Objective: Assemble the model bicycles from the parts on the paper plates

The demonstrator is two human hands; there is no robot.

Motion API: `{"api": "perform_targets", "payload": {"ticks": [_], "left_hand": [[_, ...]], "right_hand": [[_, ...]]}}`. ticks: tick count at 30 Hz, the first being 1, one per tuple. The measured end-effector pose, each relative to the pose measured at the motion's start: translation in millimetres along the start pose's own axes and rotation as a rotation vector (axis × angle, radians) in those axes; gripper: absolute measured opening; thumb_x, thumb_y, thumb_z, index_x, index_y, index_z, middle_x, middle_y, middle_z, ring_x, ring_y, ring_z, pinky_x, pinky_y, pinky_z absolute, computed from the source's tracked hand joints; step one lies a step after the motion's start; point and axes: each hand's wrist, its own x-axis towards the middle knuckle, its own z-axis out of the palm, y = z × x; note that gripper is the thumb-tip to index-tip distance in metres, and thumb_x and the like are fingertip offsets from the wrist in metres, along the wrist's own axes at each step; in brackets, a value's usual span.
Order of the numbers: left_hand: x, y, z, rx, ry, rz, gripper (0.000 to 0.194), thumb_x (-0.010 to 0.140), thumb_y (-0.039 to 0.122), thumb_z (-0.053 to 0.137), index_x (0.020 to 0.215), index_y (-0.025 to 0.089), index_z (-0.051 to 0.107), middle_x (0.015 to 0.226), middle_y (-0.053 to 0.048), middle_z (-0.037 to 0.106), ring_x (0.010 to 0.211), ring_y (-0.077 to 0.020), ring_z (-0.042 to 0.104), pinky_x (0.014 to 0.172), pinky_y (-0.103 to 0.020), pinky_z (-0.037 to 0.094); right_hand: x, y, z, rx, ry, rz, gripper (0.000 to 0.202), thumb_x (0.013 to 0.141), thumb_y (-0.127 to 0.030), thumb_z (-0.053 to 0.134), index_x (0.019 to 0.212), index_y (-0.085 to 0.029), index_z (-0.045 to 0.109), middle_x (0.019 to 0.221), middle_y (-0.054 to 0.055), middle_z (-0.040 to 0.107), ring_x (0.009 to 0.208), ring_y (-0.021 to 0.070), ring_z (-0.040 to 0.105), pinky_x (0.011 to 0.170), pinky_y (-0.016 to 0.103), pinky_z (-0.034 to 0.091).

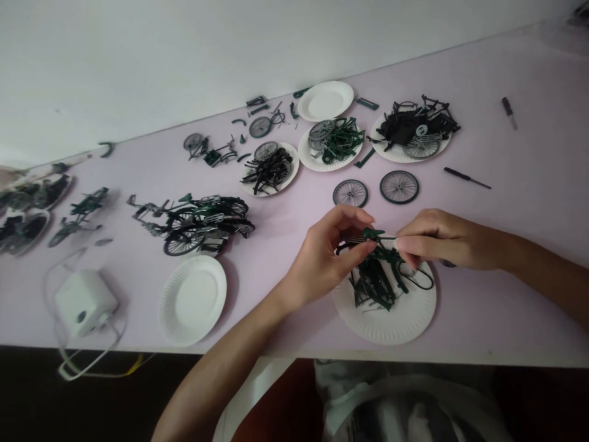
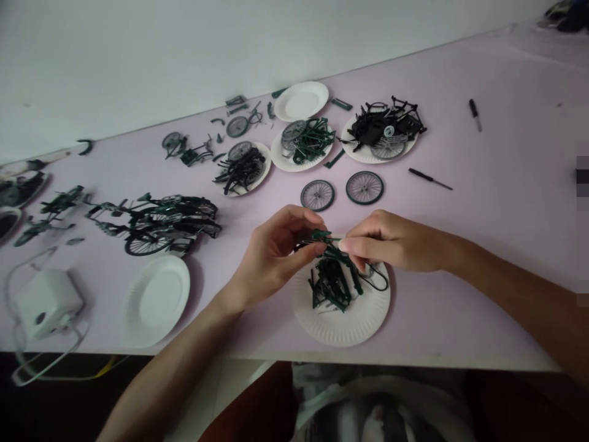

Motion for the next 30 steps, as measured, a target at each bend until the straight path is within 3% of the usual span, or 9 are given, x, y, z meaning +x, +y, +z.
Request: {"api": "perform_targets", "payload": {"ticks": [4, 7, 12, 16, 19, 21, 23, 26, 30], "left_hand": [[6, 4, -15.2, 0.024, 0.057, 0.088, 0.025, 0.084, 0.018, 0.081, 0.106, 0.017, 0.069, 0.097, -0.006, 0.072, 0.09, -0.0143, 0.069, 0.081, -0.025, 0.059], [8, 9, -33.6, 0.061, 0.218, 0.164, 0.023, 0.081, 0.018, 0.084, 0.101, 0.017, 0.074, 0.095, -0.004, 0.074, 0.084, -0.0126, 0.07, 0.074, -0.022, 0.06], [-14, 11, -63.1, 0.07, 0.504, 0.142, 0.023, 0.076, 0.019, 0.087, 0.096, 0.019, 0.075, 0.087, -0.001, 0.073, 0.076, -0.0094, 0.068, 0.066, -0.017, 0.056], [-49, 0, -78.5, -0.016, 0.627, -0.032, 0.032, 0.068, 0.023, 0.089, 0.093, 0.018, 0.07, 0.083, 0.0, 0.071, 0.072, -0.0092, 0.065, 0.067, -0.018, 0.054], [-62, -10, -81.8, 0.075, 0.618, -0.159, 0.038, 0.07, 0.026, 0.087, 0.1, 0.018, 0.066, 0.086, 0.0, 0.069, 0.072, -0.0096, 0.063, 0.066, -0.019, 0.051], [-61, -15, -79.3, 0.149, 0.595, -0.173, 0.041, 0.069, 0.029, 0.087, 0.101, 0.019, 0.063, 0.09, -0.001, 0.068, 0.078, -0.0119, 0.064, 0.07, -0.022, 0.05], [-55, -18, -73.8, 0.189, 0.555, -0.181, 0.042, 0.07, 0.031, 0.085, 0.103, 0.019, 0.061, 0.091, -0.001, 0.066, 0.08, -0.013, 0.064, 0.07, -0.023, 0.049], [-44, -19, -63.2, 0.226, 0.473, -0.215, 0.043, 0.075, 0.034, 0.081, 0.109, 0.018, 0.061, 0.088, 0.0, 0.064, 0.074, -0.0119, 0.06, 0.067, -0.023, 0.045], [-31, -20, -51.1, 0.314, 0.397, -0.235, 0.041, 0.083, 0.036, 0.074, 0.117, 0.019, 0.058, 0.092, -0.001, 0.062, 0.079, -0.0122, 0.059, 0.071, -0.023, 0.046]], "right_hand": [[-2, -8, 7, 0.009, 0.079, 0.083, 0.038, 0.103, -0.056, 0.055, 0.105, -0.019, 0.067, 0.066, -0.006, 0.044, 0.056, 0.0098, 0.035, 0.049, 0.024, 0.027], [-4, -12, 8, -0.003, 0.213, 0.075, 0.046, 0.102, -0.056, 0.057, 0.135, -0.024, 0.052, 0.075, -0.005, 0.052, 0.059, 0.0111, 0.042, 0.053, 0.024, 0.032], [-11, -16, 0, -0.151, 0.52, -0.131, 0.034, 0.103, -0.048, 0.057, 0.124, -0.022, 0.059, 0.084, -0.002, 0.057, 0.062, 0.011, 0.045, 0.057, 0.025, 0.035], [-18, -20, 6, -0.384, 0.392, -0.255, 0.03, 0.101, -0.044, 0.06, 0.116, -0.018, 0.065, 0.089, 0.003, 0.064, 0.071, 0.0149, 0.056, 0.062, 0.028, 0.043], [-16, -17, 26, -0.569, 0.232, -0.359, 0.029, 0.1, -0.036, 0.064, 0.12, -0.016, 0.065, 0.11, 0.011, 0.069, 0.098, 0.0223, 0.064, 0.083, 0.037, 0.051], [-11, -10, 42, -0.702, 0.154, -0.445, 0.035, 0.096, -0.032, 0.07, 0.126, -0.014, 0.064, 0.128, 0.015, 0.066, 0.121, 0.0289, 0.058, 0.102, 0.046, 0.047], [-7, -2, 56, -0.819, 0.107, -0.492, 0.043, 0.091, -0.034, 0.075, 0.127, -0.013, 0.065, 0.137, 0.016, 0.063, 0.131, 0.0326, 0.052, 0.109, 0.05, 0.042], [-5, 6, 66, -0.947, 0.079, -0.483, 0.038, 0.09, -0.036, 0.077, 0.119, -0.012, 0.069, 0.128, 0.015, 0.066, 0.127, 0.0331, 0.054, 0.107, 0.049, 0.043], [-8, 8, 55, -1.044, 0.099, -0.444, 0.024, 0.09, -0.029, 0.076, 0.108, -0.013, 0.071, 0.115, 0.012, 0.069, 0.114, 0.0304, 0.058, 0.097, 0.045, 0.045]]}}
